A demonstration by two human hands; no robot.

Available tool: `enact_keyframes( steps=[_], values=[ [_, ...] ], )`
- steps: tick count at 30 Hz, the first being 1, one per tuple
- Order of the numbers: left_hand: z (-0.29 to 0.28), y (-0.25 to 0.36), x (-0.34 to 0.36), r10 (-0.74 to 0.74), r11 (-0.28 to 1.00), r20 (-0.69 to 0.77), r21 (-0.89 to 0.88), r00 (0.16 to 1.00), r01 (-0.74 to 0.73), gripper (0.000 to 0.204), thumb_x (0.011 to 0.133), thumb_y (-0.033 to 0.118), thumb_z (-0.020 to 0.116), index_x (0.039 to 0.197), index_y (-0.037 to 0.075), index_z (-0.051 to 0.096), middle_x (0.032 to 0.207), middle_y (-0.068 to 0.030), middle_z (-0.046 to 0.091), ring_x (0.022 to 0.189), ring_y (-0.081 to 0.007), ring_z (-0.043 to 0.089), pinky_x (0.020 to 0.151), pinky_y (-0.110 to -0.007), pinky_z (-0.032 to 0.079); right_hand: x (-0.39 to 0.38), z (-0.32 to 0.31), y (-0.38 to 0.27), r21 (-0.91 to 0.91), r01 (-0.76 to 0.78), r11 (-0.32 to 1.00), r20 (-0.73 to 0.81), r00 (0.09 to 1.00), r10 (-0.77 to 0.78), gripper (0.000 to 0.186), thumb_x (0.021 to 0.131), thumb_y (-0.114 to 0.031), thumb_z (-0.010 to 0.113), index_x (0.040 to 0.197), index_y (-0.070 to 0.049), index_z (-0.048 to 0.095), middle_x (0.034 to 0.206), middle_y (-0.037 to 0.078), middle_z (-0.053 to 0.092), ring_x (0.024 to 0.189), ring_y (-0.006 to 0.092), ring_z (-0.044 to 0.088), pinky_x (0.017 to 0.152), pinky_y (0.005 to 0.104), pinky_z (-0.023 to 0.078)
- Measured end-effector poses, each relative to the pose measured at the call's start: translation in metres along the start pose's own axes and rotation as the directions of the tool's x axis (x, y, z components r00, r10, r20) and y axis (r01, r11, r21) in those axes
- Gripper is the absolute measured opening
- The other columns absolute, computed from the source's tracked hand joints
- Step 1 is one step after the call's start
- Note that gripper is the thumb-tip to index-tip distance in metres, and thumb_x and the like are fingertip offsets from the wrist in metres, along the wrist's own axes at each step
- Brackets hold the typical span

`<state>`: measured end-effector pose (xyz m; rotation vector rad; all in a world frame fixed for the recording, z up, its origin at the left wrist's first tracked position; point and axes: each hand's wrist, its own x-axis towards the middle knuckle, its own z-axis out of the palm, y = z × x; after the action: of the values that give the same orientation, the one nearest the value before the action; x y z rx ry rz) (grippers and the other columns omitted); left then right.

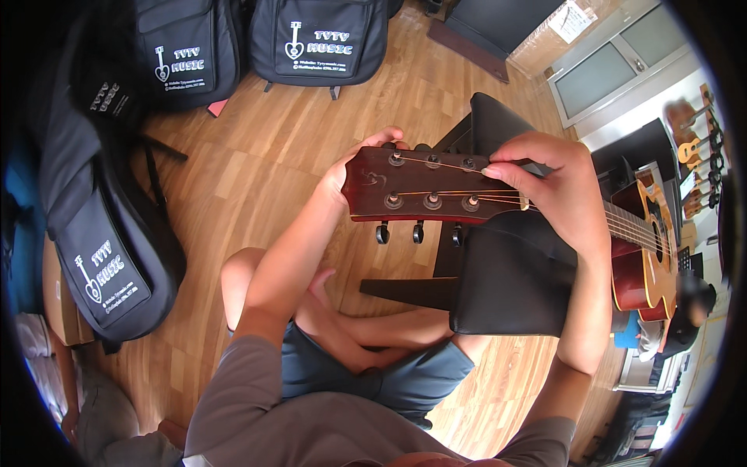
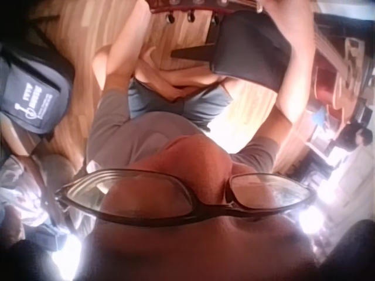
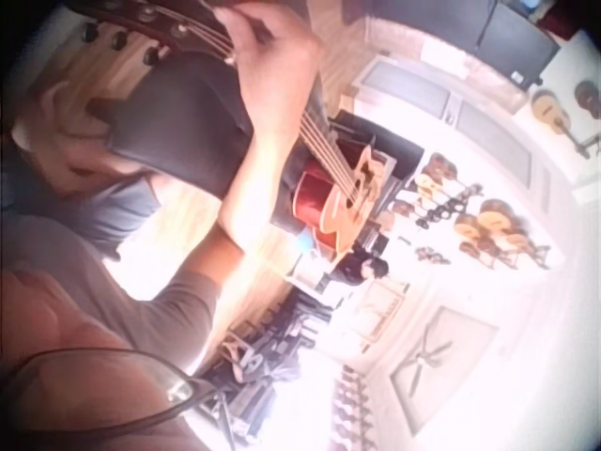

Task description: The person sits on a bench and tunes an acoustic guitar by turning the tuning pegs on the headstock. They repeatedly pluck the strings to check the pitch and make fine adjustments to the tuning pegs.

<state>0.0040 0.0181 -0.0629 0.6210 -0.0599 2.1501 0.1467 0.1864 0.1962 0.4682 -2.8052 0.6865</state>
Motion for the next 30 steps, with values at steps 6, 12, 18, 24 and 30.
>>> enact_keyframes(
  steps=[6, 12, 18, 24, 30],
  values=[
    [-0.017, 0.002, 0.0, -0.001, 0.995, -0.088, 0.103, 0.996, 0.011, 0.066, 0.072, 0.027, 0.09, 0.125, 0.012, 0.053, 0.118, -0.0094, 0.064, 0.107, -0.0271, 0.067, 0.092, -0.041, 0.059, -0.001, 0.002, -0.005, -0.058, -0.006, 0.998, -0.029, 1.0, 0.004, 0.013, 0.083, -0.008, 0.078, 0.09, 0.001, 0.073, 0.08, 0.01, 0.071, 0.068, 0.0208, 0.064, 0.064, 0.0302, 0.049],
    [-0.012, 0.004, 0.001, -0.014, 0.991, -0.107, 0.133, 0.994, 0.029, 0.067, 0.07, 0.028, 0.092, 0.122, 0.012, 0.053, 0.118, -0.01, 0.064, 0.107, -0.0274, 0.068, 0.09, -0.042, 0.06, -0.001, 0.003, -0.002, -0.016, -0.078, 0.997, -0.054, 0.996, 0.077, 0.013, 0.085, -0.009, 0.078, 0.092, 0.002, 0.074, 0.08, 0.009, 0.071, 0.068, 0.017, 0.063, 0.064, 0.0289, 0.049],
    [-0.013, 0.006, 0.002, -0.019, 0.995, -0.08, 0.094, 0.997, 0.027, 0.065, 0.07, 0.025, 0.092, 0.121, 0.012, 0.053, 0.117, -0.0099, 0.065, 0.105, -0.0271, 0.068, 0.09, -0.042, 0.06, -0.001, -0.004, 0.003, 0.033, -0.036, 0.999, 0.013, 0.999, 0.035, 0.013, 0.086, -0.009, 0.077, 0.091, 0.003, 0.073, 0.08, 0.008, 0.07, 0.07, 0.0142, 0.062, 0.066, 0.028, 0.048],
    [-0.005, 0.005, 0.001, -0.006, 0.992, -0.127, 0.126, 0.992, 0.022, 0.065, 0.069, 0.025, 0.092, 0.12, 0.011, 0.053, 0.115, -0.0106, 0.066, 0.103, -0.0267, 0.069, 0.089, -0.042, 0.061, -0.002, -0.004, 0.002, 0.037, -0.071, 0.997, 0.022, 0.997, 0.07, 0.014, 0.087, -0.01, 0.077, 0.092, 0.003, 0.073, 0.081, 0.008, 0.07, 0.07, 0.0142, 0.062, 0.065, 0.0278, 0.048],
    [-0.007, 0.008, -0.002, -0.004, 0.986, -0.099, 0.166, 0.995, 0.021, 0.064, 0.07, 0.026, 0.092, 0.119, 0.011, 0.053, 0.117, -0.0112, 0.064, 0.105, -0.026, 0.068, 0.09, -0.042, 0.06, -0.002, -0.004, 0.004, 0.065, -0.086, 0.994, 0.028, 0.996, 0.084, 0.014, 0.088, -0.01, 0.076, 0.094, 0.002, 0.074, 0.082, 0.008, 0.07, 0.072, 0.0144, 0.064, 0.066, 0.0276, 0.049]
  ],
)
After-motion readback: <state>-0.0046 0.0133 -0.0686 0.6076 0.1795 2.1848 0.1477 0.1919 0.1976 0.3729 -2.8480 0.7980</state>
